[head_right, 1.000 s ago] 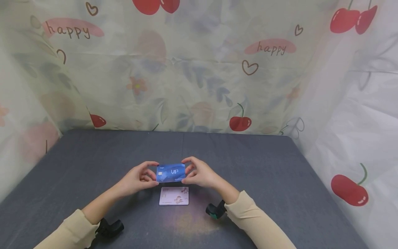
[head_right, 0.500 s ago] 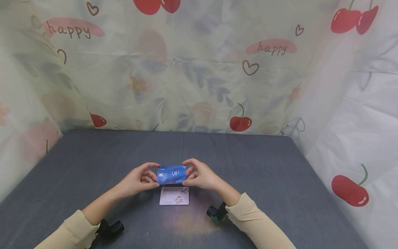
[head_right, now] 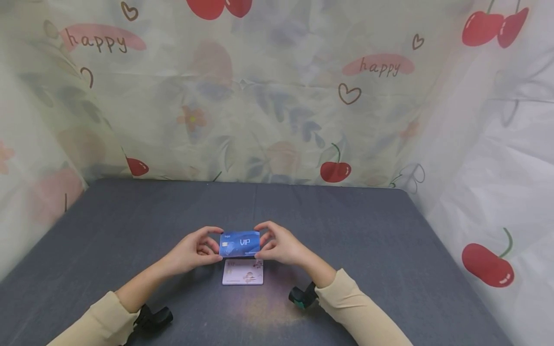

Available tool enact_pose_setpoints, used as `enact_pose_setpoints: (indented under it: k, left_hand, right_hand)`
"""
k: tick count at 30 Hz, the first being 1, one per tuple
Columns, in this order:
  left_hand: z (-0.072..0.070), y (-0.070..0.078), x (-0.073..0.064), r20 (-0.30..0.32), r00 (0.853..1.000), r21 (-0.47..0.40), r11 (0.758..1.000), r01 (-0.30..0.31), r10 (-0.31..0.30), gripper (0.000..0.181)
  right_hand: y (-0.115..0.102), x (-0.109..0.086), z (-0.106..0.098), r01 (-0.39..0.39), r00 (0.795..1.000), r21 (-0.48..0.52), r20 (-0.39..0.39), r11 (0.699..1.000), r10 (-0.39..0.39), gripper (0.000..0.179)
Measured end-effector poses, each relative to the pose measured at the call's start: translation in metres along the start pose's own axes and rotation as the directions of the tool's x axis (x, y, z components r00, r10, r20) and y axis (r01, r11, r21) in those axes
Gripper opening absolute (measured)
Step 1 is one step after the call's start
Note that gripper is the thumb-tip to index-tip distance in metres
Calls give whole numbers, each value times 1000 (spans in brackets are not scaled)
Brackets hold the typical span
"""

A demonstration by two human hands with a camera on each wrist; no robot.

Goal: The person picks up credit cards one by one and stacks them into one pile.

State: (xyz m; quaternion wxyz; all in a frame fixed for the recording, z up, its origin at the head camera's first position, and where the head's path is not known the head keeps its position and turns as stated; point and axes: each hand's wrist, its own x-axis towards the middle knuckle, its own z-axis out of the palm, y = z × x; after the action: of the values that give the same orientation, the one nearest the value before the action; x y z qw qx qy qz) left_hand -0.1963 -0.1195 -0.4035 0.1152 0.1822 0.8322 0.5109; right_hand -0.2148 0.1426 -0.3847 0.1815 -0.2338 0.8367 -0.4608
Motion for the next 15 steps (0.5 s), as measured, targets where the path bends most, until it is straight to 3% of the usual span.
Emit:
enact_pose_setpoints:
  k: [15]
  left_hand:
    - [1,-1,-1,40,998,-24,999,-42,43,58]
  right_hand:
    - [3,-5,1,40,999,21,15,999,-40,58]
